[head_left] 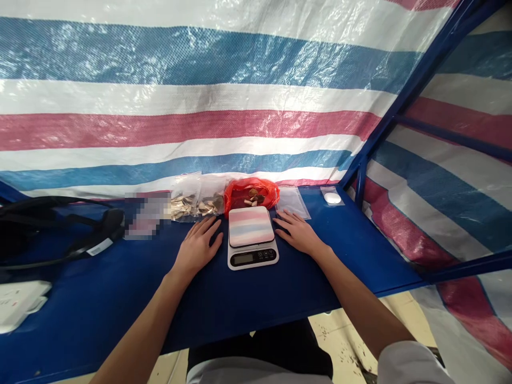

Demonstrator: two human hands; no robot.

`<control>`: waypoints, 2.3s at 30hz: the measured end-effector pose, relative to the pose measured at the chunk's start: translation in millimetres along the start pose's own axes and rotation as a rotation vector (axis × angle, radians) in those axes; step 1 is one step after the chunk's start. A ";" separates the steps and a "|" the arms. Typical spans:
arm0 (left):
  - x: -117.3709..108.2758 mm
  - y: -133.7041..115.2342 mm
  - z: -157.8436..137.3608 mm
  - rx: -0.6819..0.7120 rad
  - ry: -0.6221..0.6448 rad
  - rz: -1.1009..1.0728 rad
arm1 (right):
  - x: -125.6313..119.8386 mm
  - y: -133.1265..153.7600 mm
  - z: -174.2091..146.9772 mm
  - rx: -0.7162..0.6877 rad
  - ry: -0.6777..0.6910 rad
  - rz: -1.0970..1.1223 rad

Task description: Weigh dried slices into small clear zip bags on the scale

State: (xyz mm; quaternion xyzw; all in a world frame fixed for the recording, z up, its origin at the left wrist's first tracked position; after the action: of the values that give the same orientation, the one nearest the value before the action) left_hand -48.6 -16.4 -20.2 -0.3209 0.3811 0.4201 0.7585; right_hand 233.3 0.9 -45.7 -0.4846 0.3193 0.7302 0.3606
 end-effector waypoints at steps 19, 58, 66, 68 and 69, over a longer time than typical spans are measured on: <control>6.5 20.8 75.8 0.132 0.185 0.172 | 9.0 -4.8 11.6 0.033 -0.079 0.126; -12.1 0.6 59.0 -0.548 -0.264 -1.411 | -42.3 29.0 57.0 0.157 -0.384 0.681; 21.2 -7.0 42.2 -0.673 -0.144 -1.709 | -4.2 18.4 73.9 0.381 -0.405 1.140; 25.2 -8.1 39.4 -0.695 -0.096 -1.733 | -0.9 15.3 73.7 0.415 -0.405 1.187; 26.7 -8.7 38.3 -0.705 -0.075 -1.749 | 0.4 13.6 73.2 0.435 -0.404 1.215</control>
State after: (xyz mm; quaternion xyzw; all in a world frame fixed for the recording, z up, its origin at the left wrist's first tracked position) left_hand -19.7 21.2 -22.2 -0.6901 -0.1685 -0.1973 0.6756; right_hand 186.8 53.4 -20.6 0.0107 0.6011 0.7986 0.0280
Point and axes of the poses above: each hand's wrist, its own z-axis towards the middle knuckle, its own x-axis out of the palm, y = z × x, the point moved 8 cm from there along z, towards the middle knuckle, and after that the axes turned 2 degrees about -y, right-handed, at the moved point
